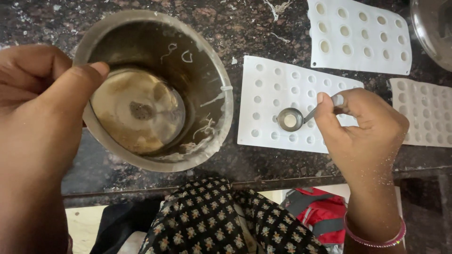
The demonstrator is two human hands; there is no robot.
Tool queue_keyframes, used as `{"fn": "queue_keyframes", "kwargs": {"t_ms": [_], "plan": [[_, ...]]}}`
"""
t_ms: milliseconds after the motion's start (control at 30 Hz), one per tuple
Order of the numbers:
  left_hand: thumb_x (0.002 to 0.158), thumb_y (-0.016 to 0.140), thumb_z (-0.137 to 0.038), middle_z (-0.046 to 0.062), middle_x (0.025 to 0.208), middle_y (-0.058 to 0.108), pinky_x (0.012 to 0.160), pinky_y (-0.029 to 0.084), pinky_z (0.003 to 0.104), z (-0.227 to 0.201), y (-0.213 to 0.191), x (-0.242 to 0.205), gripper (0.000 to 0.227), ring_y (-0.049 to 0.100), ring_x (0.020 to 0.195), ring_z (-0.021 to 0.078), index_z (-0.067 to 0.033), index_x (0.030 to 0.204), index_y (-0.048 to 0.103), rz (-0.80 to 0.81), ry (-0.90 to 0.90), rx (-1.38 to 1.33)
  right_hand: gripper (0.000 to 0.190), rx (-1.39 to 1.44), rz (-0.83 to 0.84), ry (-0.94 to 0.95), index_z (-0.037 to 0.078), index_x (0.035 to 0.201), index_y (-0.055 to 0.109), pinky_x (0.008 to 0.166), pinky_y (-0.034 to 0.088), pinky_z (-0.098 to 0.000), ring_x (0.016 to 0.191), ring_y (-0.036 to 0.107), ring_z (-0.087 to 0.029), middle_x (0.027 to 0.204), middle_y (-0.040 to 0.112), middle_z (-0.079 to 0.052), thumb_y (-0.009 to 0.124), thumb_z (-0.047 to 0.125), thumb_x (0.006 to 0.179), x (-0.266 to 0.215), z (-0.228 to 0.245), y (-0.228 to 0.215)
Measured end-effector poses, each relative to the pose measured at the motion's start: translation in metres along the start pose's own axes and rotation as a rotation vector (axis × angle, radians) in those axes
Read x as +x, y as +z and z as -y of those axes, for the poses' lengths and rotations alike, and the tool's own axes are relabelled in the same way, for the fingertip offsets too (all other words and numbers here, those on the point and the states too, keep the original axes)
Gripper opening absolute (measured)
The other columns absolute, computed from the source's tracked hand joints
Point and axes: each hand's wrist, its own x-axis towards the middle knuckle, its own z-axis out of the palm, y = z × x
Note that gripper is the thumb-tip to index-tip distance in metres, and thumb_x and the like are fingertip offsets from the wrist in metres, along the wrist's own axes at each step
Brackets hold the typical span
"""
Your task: The person carries a brass pot of white batter from a wet grinder to a counter, then repeatedly scoops batter with a small ladle and deposits it into the holes of white perforated molds laid on the counter, filling them one hole at a time.
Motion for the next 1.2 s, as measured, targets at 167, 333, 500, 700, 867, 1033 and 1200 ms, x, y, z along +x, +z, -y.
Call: {"fn": "queue_keyframes", "kwargs": {"t_ms": [167,333,500,700,867,1033,1200], "plan": [[0.099,0.070,-0.011,0.000,0.057,0.054,0.045,0.032,0.024,-0.002,-0.002,-0.003,0.037,0.045,0.047,0.0039,-0.0087,0.066,0.055,-0.007,0.026,0.020,0.016,-0.003,0.035,-0.027,-0.004,0.090,0.066,0.065,0.049,-0.0250,0.074,0.071,-0.017,0.084,0.071,-0.013,0.080,-0.002,0.099,0.003,0.004,0.000],[0.100,0.070,-0.011,-0.001,0.059,0.054,0.046,0.032,0.024,-0.005,-0.003,-0.003,0.039,0.046,0.050,0.0029,-0.0081,0.065,0.054,0.018,0.033,-0.031,0.018,-0.066,0.060,-0.044,-0.005,0.088,0.066,0.065,0.048,-0.0263,0.075,0.071,-0.019,0.082,0.071,-0.014,0.081,-0.002,0.097,0.006,0.009,0.001],[0.099,0.070,-0.007,-0.002,0.060,0.055,0.047,0.031,0.021,0.000,-0.003,-0.002,0.036,0.046,0.050,0.0017,-0.0067,0.066,0.055,0.031,0.118,-0.055,0.022,-0.052,0.065,-0.030,-0.004,0.086,0.066,0.064,0.049,-0.0222,0.073,0.072,-0.016,0.081,0.071,-0.013,0.081,0.001,0.101,0.003,0.004,0.003],[0.105,0.071,-0.005,-0.001,0.062,0.054,0.049,0.030,0.021,0.007,-0.005,-0.001,0.038,0.045,0.047,0.0008,-0.0050,0.070,0.056,0.034,0.213,-0.029,0.016,-0.093,0.043,0.053,-0.005,0.092,0.069,0.062,0.046,-0.0257,0.071,0.067,-0.015,0.083,0.071,-0.014,0.080,-0.001,0.103,0.001,-0.011,-0.002],[0.101,0.070,-0.006,-0.002,0.059,0.054,0.046,0.030,0.021,0.003,-0.006,-0.001,0.037,0.044,0.049,0.0010,-0.0066,0.066,0.054,0.042,0.157,-0.058,0.016,-0.017,-0.015,0.247,-0.002,0.094,0.070,0.058,0.043,-0.0232,0.067,0.064,-0.010,0.082,0.071,-0.008,0.074,0.000,0.110,-0.002,-0.023,-0.011],[0.097,0.071,-0.011,-0.001,0.054,0.052,0.040,0.028,0.023,-0.003,-0.004,0.000,0.037,0.041,0.044,0.0028,-0.0086,0.064,0.055,0.016,-0.005,0.029,0.018,0.155,-0.111,0.357,0.002,0.090,0.063,0.061,0.049,-0.0167,0.068,0.064,-0.001,0.077,0.066,0.001,0.070,0.005,0.106,0.000,-0.023,-0.020],[0.106,0.069,-0.012,0.001,0.061,0.055,0.050,0.035,0.025,0.015,-0.007,0.004,0.041,0.045,0.049,0.0056,-0.0087,0.068,0.053,0.068,0.019,-0.020,0.019,0.013,-0.054,0.299,-0.002,0.088,0.067,0.053,0.035,-0.0223,0.059,0.054,-0.005,0.073,0.065,-0.004,0.074,0.002,0.105,-0.002,-0.029,-0.024]]}}
